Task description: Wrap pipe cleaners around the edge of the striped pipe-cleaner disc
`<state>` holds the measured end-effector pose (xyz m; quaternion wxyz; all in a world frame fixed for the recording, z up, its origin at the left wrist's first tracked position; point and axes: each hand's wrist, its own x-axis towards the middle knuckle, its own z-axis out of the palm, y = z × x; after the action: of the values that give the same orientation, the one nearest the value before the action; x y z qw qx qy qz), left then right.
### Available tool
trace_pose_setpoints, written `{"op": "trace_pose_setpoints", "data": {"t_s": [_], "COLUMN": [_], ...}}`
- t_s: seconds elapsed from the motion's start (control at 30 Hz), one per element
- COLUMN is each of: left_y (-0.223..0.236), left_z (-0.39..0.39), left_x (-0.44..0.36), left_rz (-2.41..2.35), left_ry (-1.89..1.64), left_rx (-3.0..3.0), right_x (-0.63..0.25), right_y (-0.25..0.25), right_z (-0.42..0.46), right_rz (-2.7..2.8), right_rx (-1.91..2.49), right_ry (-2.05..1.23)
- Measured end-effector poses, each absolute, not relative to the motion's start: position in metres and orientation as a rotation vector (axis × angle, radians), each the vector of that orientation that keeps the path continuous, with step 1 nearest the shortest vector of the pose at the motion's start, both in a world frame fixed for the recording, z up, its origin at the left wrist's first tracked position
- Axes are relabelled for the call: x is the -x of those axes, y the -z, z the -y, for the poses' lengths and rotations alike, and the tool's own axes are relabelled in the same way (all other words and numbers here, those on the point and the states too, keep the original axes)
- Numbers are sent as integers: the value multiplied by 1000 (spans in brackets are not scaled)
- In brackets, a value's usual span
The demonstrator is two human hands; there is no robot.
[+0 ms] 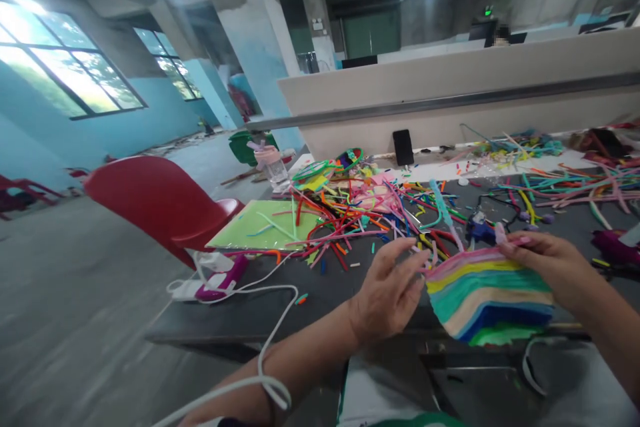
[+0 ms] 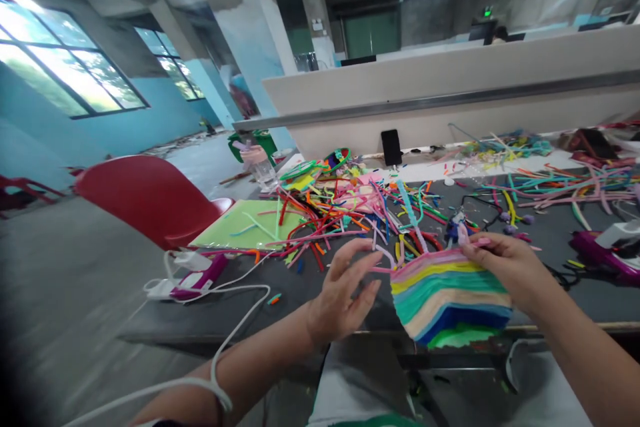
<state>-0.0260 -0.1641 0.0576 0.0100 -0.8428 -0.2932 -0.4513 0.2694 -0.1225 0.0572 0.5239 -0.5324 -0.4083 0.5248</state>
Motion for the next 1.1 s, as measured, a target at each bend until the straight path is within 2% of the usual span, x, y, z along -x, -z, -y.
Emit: {"op": "trace_pose_setpoints", "data": {"t_s": [0.1, 0.23, 0.3, 0.47, 0.57, 0.7, 0.83, 0.9, 0.97, 1.1], "left_y": [-53, -51, -47, -20, 0, -3, -44, -61, -67, -55], "left_z": [143, 119, 105, 68, 58, 38, -22, -58, -88, -109], "left_x": [21, 16, 15, 13, 11, 21, 53, 68, 78, 79], "left_rz": [995, 844, 835, 1197, 1465, 1644, 1477, 1648, 1948, 1966], "left_ry": [1499, 1492, 1611, 2159, 2200, 1841, 1429, 1117, 501, 76], "left_rx": [2608, 2816, 2875, 2752, 2795, 2767, 2456, 2360, 2388, 2572], "right_x": [-271, -275, -278, -284, -285, -283, -276, -271, -267, -266], "right_y": [-52, -38, -29, -9, -5, -5, -12, -18, -23, -26], "right_z": [98, 78, 73, 68, 69, 70, 73, 75, 78, 81], "right_rz": [968, 836, 758, 620, 568, 515, 525, 563, 595, 596], "right_rx": [1251, 1262, 1230, 1120, 1121, 1189, 1276, 1301, 1306, 1299], "right_ry": [-1385, -1553, -1621, -1757, -1789, -1790, -1749, -1726, -1708, -1691]}}
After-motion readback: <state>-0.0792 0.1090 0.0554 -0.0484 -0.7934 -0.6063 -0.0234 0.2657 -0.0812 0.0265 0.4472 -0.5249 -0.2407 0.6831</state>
